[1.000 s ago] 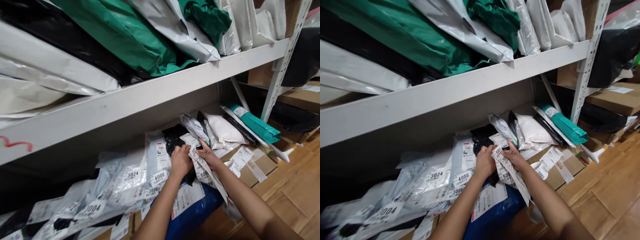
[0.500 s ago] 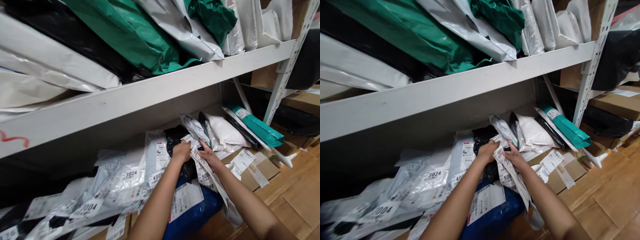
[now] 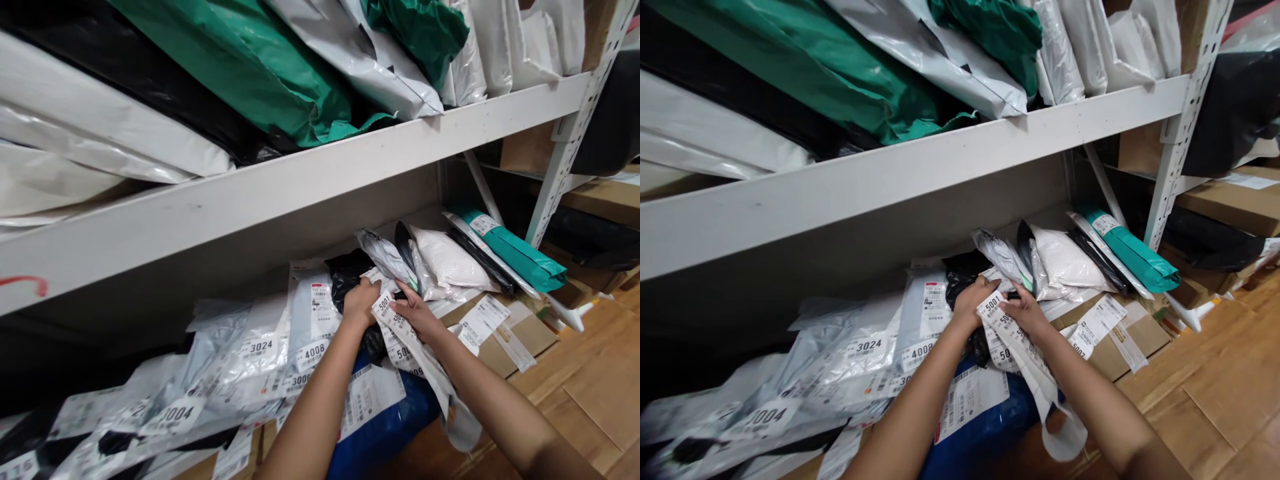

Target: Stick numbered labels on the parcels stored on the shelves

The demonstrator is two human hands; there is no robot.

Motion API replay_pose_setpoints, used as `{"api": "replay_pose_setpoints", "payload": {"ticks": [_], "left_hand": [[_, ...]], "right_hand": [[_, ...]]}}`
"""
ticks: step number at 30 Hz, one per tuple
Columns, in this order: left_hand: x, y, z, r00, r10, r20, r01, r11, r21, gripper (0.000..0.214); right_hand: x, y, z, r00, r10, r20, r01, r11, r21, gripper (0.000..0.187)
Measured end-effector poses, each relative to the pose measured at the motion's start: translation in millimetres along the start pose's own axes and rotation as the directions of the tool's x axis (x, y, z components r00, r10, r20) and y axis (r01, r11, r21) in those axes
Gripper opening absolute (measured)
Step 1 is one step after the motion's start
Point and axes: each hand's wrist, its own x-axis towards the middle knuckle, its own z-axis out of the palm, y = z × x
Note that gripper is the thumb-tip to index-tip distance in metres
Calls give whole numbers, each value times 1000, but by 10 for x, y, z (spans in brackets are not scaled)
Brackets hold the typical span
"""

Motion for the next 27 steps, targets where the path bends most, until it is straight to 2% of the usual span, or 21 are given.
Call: {"api": "replay_pose_setpoints", "payload": {"ticks": [2, 6, 9, 12, 15, 17, 20, 22, 25, 27], "left_hand": [[-72, -70, 50, 993, 26, -112, -40, 991, -126, 44], [-373, -219, 250, 948, 55, -315, -175, 913, -368, 43], [-628, -213, 450, 936, -47, -349, -103, 911, -400, 57], [-764, -136, 575, 928, -127, -351, -34, 908, -418, 69], [-759, -117, 574, 909, -120, -399, -69, 901, -428, 57], [-722, -161, 531, 893, -110, -437, -102, 895, -434, 50], [-679, -273, 451, 881, -59, -470, -179, 878, -444, 40], [-667, -345, 402, 887, 4, -462, -249, 846, -472, 38], [-655, -406, 353, 905, 42, -424, -295, 781, -551, 47], [-645, -408, 342, 909, 25, -416, -285, 767, -574, 37]], "right_hand": [[-16, 0, 23, 998, -23, -54, 20, 998, -57, 112], [-66, -1, 47, 989, -100, -112, 80, 983, -165, 106], [-91, 14, 35, 982, -136, -129, 102, 966, -239, 99], [-95, 36, 11, 973, -171, -156, 119, 947, -298, 92], [-96, 38, -4, 965, -194, -175, 128, 935, -329, 79], [-105, 27, -1, 969, -196, -148, 141, 937, -319, 68], [-118, 20, 22, 990, -132, -54, 110, 948, -298, 52], [-108, 47, 53, 997, -74, -30, 60, 948, -314, 47], [-55, 138, 119, 991, -50, -128, -3, 921, -391, 47], [-13, 208, 170, 967, -106, -231, -21, 872, -488, 47]]}}
